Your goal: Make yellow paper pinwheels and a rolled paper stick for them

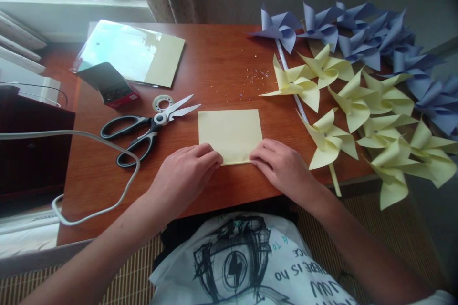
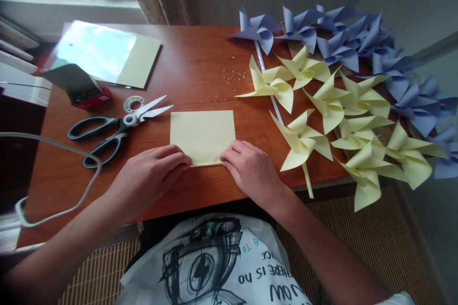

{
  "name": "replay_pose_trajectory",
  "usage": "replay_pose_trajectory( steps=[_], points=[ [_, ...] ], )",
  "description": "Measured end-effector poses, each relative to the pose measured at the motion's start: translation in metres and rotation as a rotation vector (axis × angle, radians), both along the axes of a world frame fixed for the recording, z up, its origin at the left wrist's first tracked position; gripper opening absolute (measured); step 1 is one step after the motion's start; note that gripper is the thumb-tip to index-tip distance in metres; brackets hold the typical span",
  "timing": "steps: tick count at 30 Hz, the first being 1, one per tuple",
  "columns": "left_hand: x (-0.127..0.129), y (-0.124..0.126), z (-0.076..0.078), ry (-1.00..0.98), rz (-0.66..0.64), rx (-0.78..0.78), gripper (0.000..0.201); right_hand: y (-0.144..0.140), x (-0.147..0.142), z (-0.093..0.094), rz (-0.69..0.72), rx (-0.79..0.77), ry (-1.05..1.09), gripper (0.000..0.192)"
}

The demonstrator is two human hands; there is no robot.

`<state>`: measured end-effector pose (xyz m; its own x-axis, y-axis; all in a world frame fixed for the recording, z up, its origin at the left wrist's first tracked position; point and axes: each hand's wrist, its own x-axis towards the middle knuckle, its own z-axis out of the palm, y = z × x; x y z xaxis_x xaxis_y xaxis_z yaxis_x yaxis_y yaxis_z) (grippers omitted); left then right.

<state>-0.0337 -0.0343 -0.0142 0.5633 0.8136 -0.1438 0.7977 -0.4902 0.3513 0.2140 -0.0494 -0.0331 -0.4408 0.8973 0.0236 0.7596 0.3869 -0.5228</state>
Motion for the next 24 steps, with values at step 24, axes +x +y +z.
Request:
replay_pose_trajectory(
  steps=[24],
  points=[
    [-0.0087, -0.0092, 0.0051, 0.083, 0.004, -0.004, 0.019, -0.0012, -0.0074, 0.0045, -0.046, 0.001, -0.092, 0.009]
  ],
)
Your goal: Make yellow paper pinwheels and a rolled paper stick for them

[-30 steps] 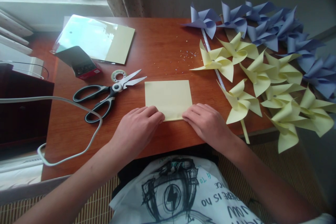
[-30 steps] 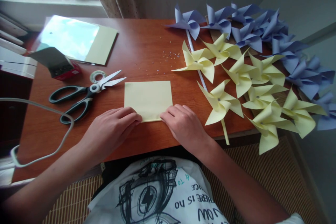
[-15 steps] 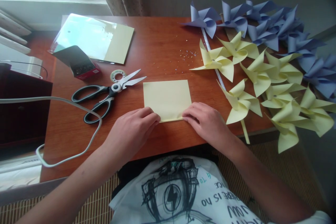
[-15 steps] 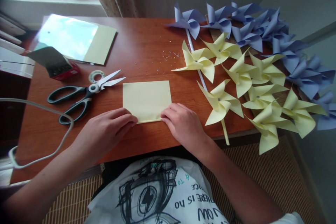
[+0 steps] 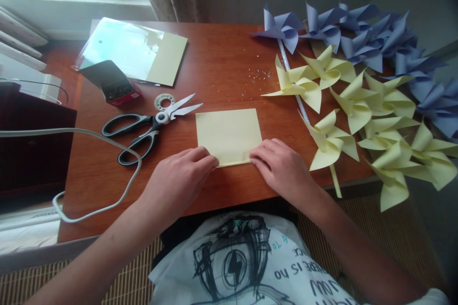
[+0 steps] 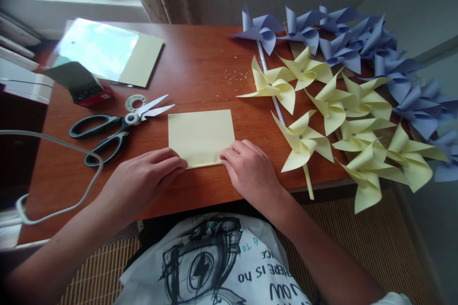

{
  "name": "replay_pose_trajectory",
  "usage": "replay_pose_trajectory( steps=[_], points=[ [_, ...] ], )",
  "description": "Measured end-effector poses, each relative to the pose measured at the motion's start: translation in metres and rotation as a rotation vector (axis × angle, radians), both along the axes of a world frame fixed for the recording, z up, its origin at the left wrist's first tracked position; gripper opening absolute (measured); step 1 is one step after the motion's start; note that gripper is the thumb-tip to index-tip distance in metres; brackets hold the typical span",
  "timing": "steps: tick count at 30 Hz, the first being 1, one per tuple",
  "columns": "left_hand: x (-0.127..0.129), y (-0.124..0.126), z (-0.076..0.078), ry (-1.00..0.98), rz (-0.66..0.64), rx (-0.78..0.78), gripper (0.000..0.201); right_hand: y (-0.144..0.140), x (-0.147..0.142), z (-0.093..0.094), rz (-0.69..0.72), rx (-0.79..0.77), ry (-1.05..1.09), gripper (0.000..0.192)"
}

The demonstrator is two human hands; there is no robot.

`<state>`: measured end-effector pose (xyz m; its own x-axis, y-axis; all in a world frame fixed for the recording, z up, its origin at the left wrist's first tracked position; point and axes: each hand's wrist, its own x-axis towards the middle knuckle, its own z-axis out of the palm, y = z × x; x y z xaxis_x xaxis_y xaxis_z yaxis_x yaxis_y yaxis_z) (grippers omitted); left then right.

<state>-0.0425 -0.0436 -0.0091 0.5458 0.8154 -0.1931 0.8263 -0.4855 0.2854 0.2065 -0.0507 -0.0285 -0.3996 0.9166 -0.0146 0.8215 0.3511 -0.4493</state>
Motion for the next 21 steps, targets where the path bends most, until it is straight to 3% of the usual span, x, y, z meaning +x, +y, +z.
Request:
replay_pose_trajectory(
  steps=[5, 12, 17, 21],
  points=[
    [-0.001, -0.002, -0.001, 0.019, -0.007, 0.016, 0.019, 0.0, 0.0, -0.001, 0.038, 0.061, 0.013, 0.011],
    [-0.003, -0.008, -0.004, 0.026, -0.104, 0.135, 0.019, -0.002, 0.001, -0.007, 0.237, 0.294, -0.029, 0.022],
    [-0.004, -0.011, -0.001, 0.03, -0.284, 0.336, 0.027, -0.002, 0.005, -0.006, 0.31, 0.351, -0.082, 0.021],
    [-0.004, -0.016, 0.0, 0.081, -0.345, 0.466, 0.029, 0.002, 0.006, -0.002, 0.378, 0.401, -0.122, 0.021]
  ],
)
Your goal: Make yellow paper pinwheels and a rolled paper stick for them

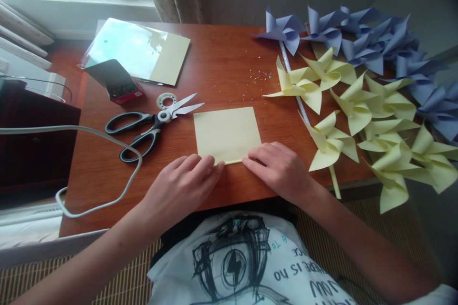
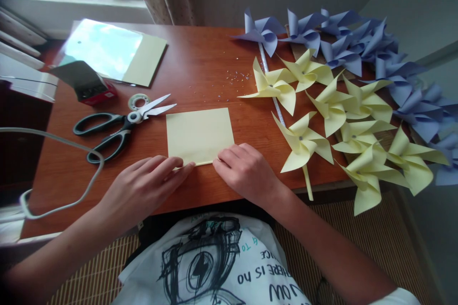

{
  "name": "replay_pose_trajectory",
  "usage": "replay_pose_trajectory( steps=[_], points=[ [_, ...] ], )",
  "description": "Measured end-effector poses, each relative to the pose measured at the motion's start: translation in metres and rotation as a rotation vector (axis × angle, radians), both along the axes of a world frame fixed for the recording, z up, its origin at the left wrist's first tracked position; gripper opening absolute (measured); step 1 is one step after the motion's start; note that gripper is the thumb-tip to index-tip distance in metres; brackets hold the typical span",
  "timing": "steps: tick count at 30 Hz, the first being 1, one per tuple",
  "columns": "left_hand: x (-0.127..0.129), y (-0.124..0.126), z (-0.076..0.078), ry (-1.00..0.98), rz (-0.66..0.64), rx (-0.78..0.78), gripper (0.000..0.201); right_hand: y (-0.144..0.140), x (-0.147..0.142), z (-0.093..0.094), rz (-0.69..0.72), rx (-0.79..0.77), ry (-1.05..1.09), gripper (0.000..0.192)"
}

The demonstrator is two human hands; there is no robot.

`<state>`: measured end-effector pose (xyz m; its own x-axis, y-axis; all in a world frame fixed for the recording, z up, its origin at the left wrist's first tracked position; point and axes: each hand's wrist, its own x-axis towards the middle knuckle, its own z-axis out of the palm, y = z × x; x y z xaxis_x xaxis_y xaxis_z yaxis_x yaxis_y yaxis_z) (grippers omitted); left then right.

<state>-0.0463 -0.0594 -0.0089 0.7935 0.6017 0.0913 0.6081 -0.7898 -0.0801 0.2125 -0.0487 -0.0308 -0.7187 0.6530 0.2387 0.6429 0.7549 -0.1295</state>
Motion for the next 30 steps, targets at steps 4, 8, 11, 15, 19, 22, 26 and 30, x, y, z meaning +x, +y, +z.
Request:
replay_pose_trajectory(
  steps=[4, 8, 11, 15, 19, 22, 26, 30],
  points=[
    [0.002, -0.005, -0.001, 0.038, 0.004, 0.062, 0.029, 0.004, -0.001, 0.004, 0.044, 0.05, -0.055, 0.023],
    [0.007, -0.005, -0.001, 0.041, -0.01, 0.094, 0.027, 0.007, -0.002, 0.006, 0.066, 0.059, -0.099, 0.025],
    [0.011, -0.005, -0.001, 0.048, -0.017, 0.106, 0.023, 0.008, -0.002, 0.006, 0.071, 0.035, -0.1, 0.027],
    [0.016, -0.006, -0.002, 0.068, 0.013, 0.111, 0.025, 0.008, -0.002, 0.005, 0.066, 0.02, -0.073, 0.027],
    [0.017, -0.006, -0.001, 0.058, 0.05, 0.089, 0.026, 0.004, -0.001, 0.005, 0.042, -0.019, -0.063, 0.024],
    [0.016, -0.005, 0.001, 0.036, 0.065, 0.075, 0.025, 0.001, -0.002, 0.007, 0.005, -0.053, -0.051, 0.025],
    [0.015, -0.003, 0.002, 0.022, 0.054, 0.068, 0.024, 0.0, -0.003, 0.007, -0.014, -0.003, -0.06, 0.028],
    [0.014, -0.003, 0.001, 0.014, 0.039, 0.074, 0.022, 0.0, -0.003, 0.003, -0.029, 0.009, -0.033, 0.026]
  ],
)
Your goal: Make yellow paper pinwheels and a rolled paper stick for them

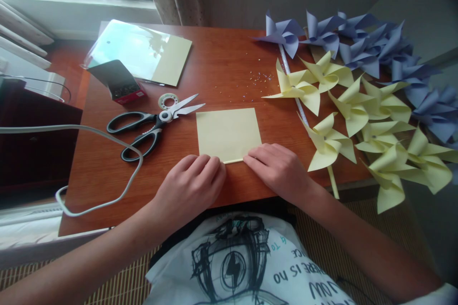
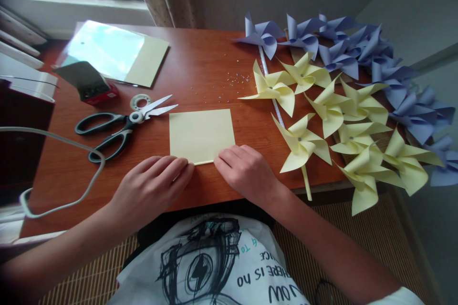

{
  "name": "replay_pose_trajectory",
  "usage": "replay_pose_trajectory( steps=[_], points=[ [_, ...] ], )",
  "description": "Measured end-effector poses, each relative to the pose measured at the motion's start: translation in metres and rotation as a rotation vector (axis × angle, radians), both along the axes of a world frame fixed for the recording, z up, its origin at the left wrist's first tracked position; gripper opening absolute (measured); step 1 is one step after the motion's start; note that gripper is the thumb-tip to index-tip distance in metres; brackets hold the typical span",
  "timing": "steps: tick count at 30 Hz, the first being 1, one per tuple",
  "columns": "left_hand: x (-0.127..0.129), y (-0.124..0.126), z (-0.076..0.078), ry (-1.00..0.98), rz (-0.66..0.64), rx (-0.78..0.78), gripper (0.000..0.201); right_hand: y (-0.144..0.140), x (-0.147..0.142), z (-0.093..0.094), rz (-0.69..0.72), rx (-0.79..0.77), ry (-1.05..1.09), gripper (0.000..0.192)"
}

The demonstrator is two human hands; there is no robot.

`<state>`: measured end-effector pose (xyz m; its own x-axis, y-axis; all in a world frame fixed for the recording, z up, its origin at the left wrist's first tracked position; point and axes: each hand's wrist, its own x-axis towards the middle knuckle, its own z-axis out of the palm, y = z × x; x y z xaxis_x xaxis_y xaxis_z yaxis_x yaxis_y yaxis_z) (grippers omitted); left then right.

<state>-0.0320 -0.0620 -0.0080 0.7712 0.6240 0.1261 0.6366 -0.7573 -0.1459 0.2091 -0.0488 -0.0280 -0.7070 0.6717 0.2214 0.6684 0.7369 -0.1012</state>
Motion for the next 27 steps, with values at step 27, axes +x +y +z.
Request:
replay_pose_trajectory(
  steps=[27],
  points=[
    [-0.006, 0.015, -0.002, -0.017, 0.187, -0.352, 0.015, 0.002, -0.002, -0.002, -0.13, -0.216, 0.057, 0.017]
  ],
)
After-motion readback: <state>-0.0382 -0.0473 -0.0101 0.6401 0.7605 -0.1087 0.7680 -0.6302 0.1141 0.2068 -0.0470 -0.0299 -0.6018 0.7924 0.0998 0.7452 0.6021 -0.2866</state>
